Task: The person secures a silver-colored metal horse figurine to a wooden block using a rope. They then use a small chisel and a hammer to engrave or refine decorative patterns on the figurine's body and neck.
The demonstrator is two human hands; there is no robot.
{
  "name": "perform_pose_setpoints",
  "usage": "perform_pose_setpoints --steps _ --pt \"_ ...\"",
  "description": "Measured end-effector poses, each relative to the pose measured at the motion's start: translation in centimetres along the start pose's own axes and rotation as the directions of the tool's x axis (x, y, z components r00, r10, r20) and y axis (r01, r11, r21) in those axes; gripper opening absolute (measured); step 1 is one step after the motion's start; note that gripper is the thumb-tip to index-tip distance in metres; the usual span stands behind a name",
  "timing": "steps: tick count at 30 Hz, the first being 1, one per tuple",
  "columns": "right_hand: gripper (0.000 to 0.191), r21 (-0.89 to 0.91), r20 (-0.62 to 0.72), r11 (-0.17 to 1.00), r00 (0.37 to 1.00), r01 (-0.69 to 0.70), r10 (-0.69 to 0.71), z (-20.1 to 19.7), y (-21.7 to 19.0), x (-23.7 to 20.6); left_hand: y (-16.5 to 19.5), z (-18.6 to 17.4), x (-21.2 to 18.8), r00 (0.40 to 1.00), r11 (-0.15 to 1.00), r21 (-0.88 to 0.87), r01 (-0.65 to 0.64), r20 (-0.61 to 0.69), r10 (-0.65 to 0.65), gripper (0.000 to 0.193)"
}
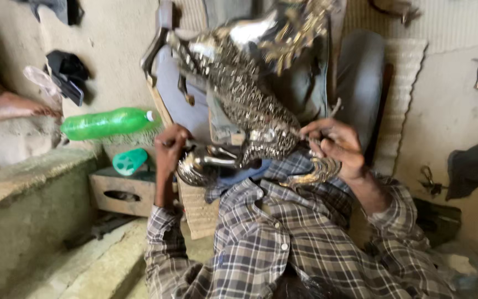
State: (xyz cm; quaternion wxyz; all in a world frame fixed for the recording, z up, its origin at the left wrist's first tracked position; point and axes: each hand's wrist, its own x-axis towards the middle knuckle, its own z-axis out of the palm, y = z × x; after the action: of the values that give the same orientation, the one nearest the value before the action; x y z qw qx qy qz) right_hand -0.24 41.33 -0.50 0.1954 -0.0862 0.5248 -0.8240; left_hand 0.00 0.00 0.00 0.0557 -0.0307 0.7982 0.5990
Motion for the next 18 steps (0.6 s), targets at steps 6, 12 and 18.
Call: perform_pose_setpoints --steps 6,12,18 --pt "0.03 -0.118 -0.113 0.983 0.982 0.139 -0.152 -2.0 -1.4 3.2 6.0 1.8 0.8 0.979 0.892 0.405 -0.203 0.091 0.182 0.026" --pt "0.026 -0.821 -0.06 0.511 0.853 0.253 -0.519 -6.3 -5.8 3.5 7.1 8.1 -4.2 0.862 0.518 0.714 -0.472 0.251 0.439 0.065" --pt "0.021 -0.871 -0.088 0.459 0.863 0.176 -0.498 -5.9 -8.1 5.6 3.4 9.2 -1.8 0.683 0.199 0.812 -0.548 0.298 0.667 0.055"
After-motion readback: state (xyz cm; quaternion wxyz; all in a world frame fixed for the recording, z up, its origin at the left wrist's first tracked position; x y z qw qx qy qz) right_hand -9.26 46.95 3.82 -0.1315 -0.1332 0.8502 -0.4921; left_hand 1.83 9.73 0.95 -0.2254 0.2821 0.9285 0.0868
